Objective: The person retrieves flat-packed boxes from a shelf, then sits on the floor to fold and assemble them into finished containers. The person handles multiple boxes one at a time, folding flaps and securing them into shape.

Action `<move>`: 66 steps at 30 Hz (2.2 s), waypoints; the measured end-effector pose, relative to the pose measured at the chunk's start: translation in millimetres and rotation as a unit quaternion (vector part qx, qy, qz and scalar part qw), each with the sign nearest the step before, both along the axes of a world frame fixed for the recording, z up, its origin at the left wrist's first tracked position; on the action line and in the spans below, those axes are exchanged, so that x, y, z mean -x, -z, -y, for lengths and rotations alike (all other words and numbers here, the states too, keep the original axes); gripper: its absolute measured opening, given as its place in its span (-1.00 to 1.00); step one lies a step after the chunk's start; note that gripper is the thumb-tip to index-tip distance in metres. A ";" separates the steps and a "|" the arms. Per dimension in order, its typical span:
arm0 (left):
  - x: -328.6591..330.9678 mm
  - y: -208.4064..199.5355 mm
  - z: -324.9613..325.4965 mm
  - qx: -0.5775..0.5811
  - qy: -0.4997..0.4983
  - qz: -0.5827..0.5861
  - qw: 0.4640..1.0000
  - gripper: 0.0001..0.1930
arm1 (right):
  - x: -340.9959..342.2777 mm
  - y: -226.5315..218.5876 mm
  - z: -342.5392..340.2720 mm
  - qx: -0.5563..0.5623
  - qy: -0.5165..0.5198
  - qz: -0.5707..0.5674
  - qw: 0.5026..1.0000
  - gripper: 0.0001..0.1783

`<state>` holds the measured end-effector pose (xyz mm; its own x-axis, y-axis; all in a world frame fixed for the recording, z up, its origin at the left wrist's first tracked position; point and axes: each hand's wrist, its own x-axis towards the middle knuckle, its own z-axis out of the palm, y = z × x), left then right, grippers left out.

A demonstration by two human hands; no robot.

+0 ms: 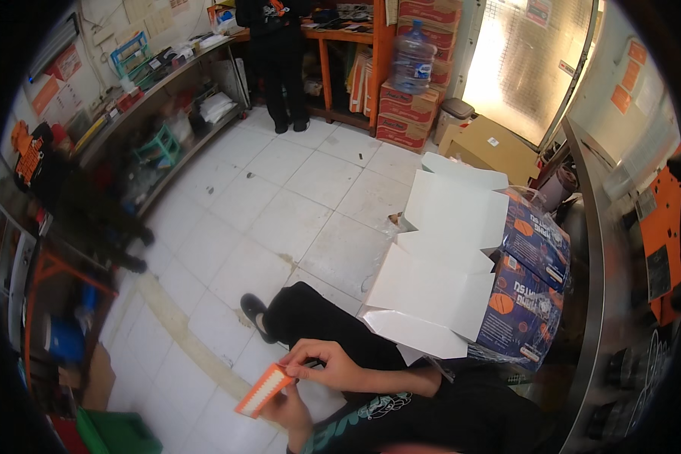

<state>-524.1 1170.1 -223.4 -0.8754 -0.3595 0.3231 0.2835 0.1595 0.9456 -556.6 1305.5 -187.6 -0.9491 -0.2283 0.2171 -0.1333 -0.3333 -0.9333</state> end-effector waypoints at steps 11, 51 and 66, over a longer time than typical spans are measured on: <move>0.2 -0.8 6.3 -0.031 -0.002 0.010 0.999 -0.71 | 1.5 -3.5 1.8 -0.002 -0.013 -0.032 0.999 -0.81; 17.0 7.0 -0.4 -0.354 0.081 0.003 0.932 -0.53 | 5.0 8.3 1.0 -0.215 0.162 -0.195 0.943 -0.72; -1.7 18.3 9.1 -0.131 -0.005 0.130 0.983 -0.52 | 3.8 3.6 0.2 -0.167 0.139 -0.085 0.972 -0.85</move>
